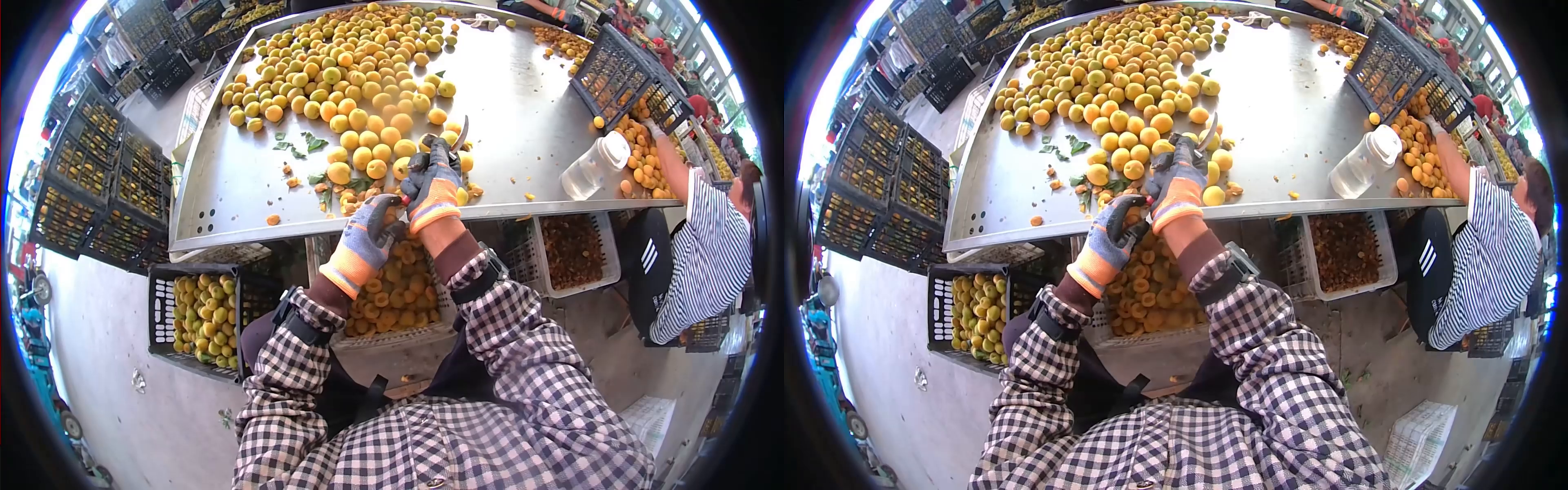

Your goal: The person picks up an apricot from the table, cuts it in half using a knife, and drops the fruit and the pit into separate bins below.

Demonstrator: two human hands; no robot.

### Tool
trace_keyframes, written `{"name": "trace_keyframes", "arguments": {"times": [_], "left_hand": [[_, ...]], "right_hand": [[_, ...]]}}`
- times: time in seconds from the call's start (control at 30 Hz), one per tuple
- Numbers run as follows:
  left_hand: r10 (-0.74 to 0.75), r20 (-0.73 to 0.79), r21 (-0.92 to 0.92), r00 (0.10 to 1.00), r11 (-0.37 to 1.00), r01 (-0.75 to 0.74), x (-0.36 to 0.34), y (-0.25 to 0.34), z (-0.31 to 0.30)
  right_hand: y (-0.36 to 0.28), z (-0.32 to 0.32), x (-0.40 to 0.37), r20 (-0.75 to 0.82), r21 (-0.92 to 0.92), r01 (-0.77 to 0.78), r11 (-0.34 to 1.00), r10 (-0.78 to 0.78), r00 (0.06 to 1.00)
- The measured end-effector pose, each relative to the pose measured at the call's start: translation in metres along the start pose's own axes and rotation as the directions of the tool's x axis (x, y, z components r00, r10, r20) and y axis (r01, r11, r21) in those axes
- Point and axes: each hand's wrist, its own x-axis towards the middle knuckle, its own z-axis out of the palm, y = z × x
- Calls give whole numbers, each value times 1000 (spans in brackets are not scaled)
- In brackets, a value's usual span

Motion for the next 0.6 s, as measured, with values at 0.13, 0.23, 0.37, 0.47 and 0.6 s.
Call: {"name": "trace_keyframes", "arguments": {"times": [0.13,0.23,0.37,0.47,0.6], "left_hand": [[16,3,49,1000,999,-16,-1,-2,-1],[9,13,-13,1000,1000,-8,-1,2,-2],[18,-23,-129,1000,991,-21,-4,-1,1],[13,-6,-142,1000,990,-14,-4,-3,-3],[89,42,-11,995,996,-88,-4,-5,-8]], "right_hand": [[0,-3,2,2,5,-50,999,50,999],[4,-8,10,30,24,-83,996,82,996],[4,-6,8,-12,9,-143,990,143,990],[9,-10,11,38,51,-135,989,134,990],[14,-16,22,97,115,-244,963,234,968]]}}
